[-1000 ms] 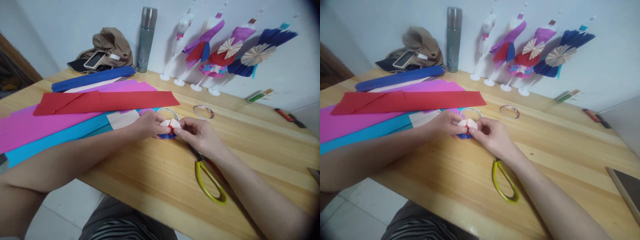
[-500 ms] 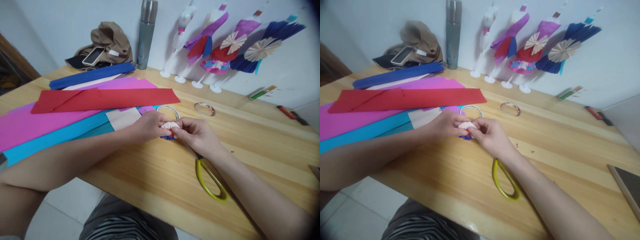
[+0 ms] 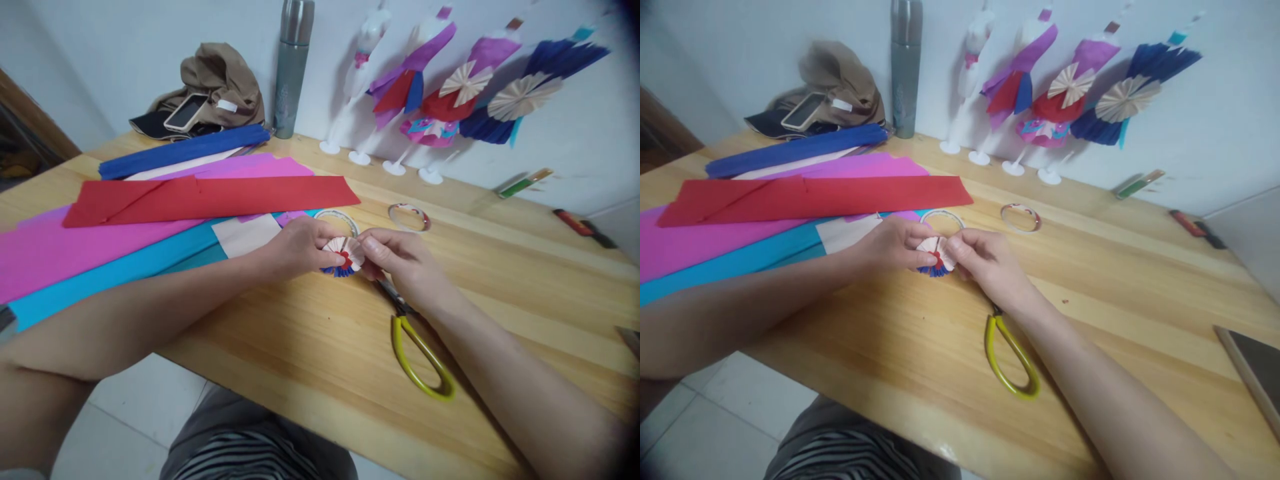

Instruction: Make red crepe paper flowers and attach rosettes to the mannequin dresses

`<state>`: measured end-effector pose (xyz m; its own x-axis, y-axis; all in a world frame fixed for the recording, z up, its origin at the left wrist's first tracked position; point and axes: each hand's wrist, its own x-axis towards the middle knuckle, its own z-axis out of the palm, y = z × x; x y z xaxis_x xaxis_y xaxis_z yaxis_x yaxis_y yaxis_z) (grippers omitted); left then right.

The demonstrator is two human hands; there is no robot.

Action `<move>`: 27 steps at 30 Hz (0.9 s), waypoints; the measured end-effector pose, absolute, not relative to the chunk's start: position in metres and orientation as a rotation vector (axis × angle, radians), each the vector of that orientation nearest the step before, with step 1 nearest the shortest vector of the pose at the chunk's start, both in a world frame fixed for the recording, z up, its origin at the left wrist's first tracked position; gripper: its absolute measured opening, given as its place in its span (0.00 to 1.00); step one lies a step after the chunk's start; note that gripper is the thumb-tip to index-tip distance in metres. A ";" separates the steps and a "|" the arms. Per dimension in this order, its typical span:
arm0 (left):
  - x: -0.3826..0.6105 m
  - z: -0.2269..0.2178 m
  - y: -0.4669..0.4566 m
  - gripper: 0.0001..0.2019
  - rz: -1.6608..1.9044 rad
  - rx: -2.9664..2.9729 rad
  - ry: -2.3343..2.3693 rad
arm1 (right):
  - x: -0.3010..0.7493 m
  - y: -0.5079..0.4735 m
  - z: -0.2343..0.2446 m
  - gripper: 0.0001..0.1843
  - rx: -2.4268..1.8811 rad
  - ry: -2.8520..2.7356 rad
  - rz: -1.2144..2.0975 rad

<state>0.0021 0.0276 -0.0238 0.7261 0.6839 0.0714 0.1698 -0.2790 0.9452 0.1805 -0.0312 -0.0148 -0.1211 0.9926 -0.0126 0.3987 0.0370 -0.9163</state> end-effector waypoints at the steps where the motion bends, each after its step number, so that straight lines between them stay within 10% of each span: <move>1: 0.002 -0.024 0.028 0.03 0.574 1.800 0.668 | 0.180 -0.032 -0.015 0.21 -1.446 -1.605 1.079; 20: 0.002 -0.010 0.026 0.16 0.479 1.433 0.892 | 0.172 -0.033 -0.016 0.14 -1.454 -1.452 1.112; 27: 0.002 -0.011 0.023 0.06 0.427 1.218 0.817 | 0.169 -0.033 -0.018 0.13 -1.377 -1.350 1.134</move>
